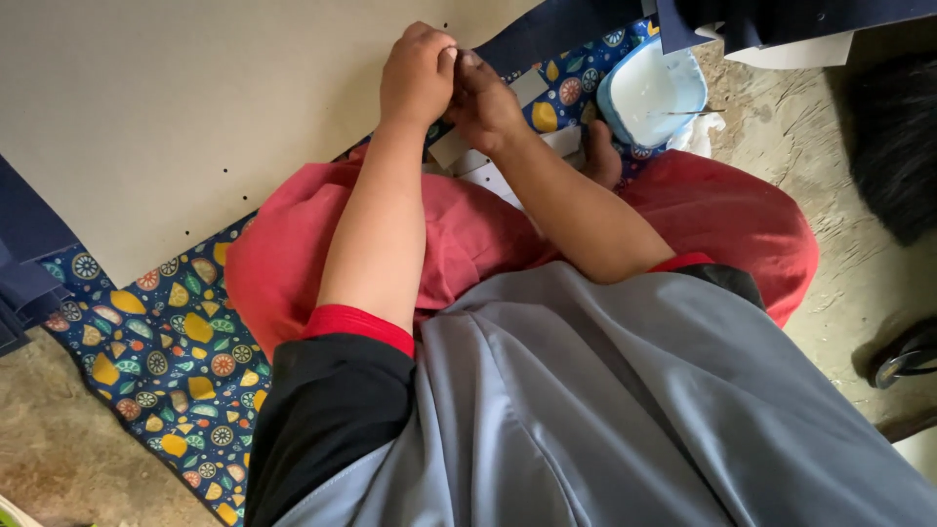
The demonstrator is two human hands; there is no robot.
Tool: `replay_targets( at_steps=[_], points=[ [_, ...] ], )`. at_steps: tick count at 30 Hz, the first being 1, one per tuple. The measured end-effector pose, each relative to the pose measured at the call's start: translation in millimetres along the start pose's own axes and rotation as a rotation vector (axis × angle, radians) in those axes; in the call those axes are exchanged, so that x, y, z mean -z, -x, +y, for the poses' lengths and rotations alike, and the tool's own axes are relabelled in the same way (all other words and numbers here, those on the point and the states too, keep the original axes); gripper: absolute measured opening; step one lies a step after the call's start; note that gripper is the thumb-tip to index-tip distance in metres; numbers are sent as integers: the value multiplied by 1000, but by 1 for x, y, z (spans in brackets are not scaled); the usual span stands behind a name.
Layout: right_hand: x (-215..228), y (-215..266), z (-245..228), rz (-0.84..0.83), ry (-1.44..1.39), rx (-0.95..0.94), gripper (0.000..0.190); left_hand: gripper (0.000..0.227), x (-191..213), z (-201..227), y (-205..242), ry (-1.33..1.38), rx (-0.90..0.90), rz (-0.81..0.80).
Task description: The person sits on the floor and assembles a book by applying glue to a white strip, attaching a dark blue cover with gold lettering to a white inner board, and pressing the edges to secure the bond. The person repeats this process for multiple book units.
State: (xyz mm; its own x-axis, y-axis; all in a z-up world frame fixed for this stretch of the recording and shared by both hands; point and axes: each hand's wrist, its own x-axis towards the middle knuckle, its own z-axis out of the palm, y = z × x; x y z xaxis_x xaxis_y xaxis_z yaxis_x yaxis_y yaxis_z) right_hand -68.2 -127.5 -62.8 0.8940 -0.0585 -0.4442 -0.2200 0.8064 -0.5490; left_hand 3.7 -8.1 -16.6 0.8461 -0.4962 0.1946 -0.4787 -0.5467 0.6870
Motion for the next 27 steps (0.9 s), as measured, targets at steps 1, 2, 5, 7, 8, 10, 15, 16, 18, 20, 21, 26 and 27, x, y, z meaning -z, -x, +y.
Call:
replay_targets(
  at_steps=[1, 2, 5, 7, 8, 10, 15, 16, 18, 20, 21, 26, 27],
  points=[
    [-6, 3, -2, 36, -4, 3, 12, 20, -1, 0, 0, 4, -3, -5],
    [-11, 5, -4, 72, -7, 7, 7, 20, -2, 0, -1, 9, -6, -9],
    [-2, 0, 2, 67, -59, 36, 10, 17, 0, 3, 0, 6, -2, -20],
    [-2, 1, 3, 34, -51, 52, 14, 18, 4, 6, 2, -5, -9, -30],
    [-2, 1, 2, 0, -41, 68, 20, 20, 5, 7, 1, -16, -17, -37],
    [-4, 2, -2, 54, -47, 52, 10, 22, 5, 9, 1, -33, -23, -69],
    [-6, 4, -12, 211, -35, -19, 11, 15, -7, -2, 3, -253, -91, -120],
    [-8, 7, -18, 189, 72, -90, 10, 13, -9, -6, 5, -322, -27, -202],
    [-13, 12, -37, 173, 178, -170, 12, 17, -9, -8, 9, -388, 43, -292],
    [-18, 16, -66, 257, 1150, -74, 17, 28, -6, -5, 9, -411, 98, -344],
    [-12, 21, -75, 264, 1151, -82, 17, 28, -6, -4, 15, -403, 100, -352],
    [61, 5, -115, 152, 1986, 383, 19, 40, -19, -15, 23, -540, 48, -166],
    [42, 25, -119, 154, 1989, 383, 19, 40, -17, -12, 25, -536, 47, -165]
  ],
)
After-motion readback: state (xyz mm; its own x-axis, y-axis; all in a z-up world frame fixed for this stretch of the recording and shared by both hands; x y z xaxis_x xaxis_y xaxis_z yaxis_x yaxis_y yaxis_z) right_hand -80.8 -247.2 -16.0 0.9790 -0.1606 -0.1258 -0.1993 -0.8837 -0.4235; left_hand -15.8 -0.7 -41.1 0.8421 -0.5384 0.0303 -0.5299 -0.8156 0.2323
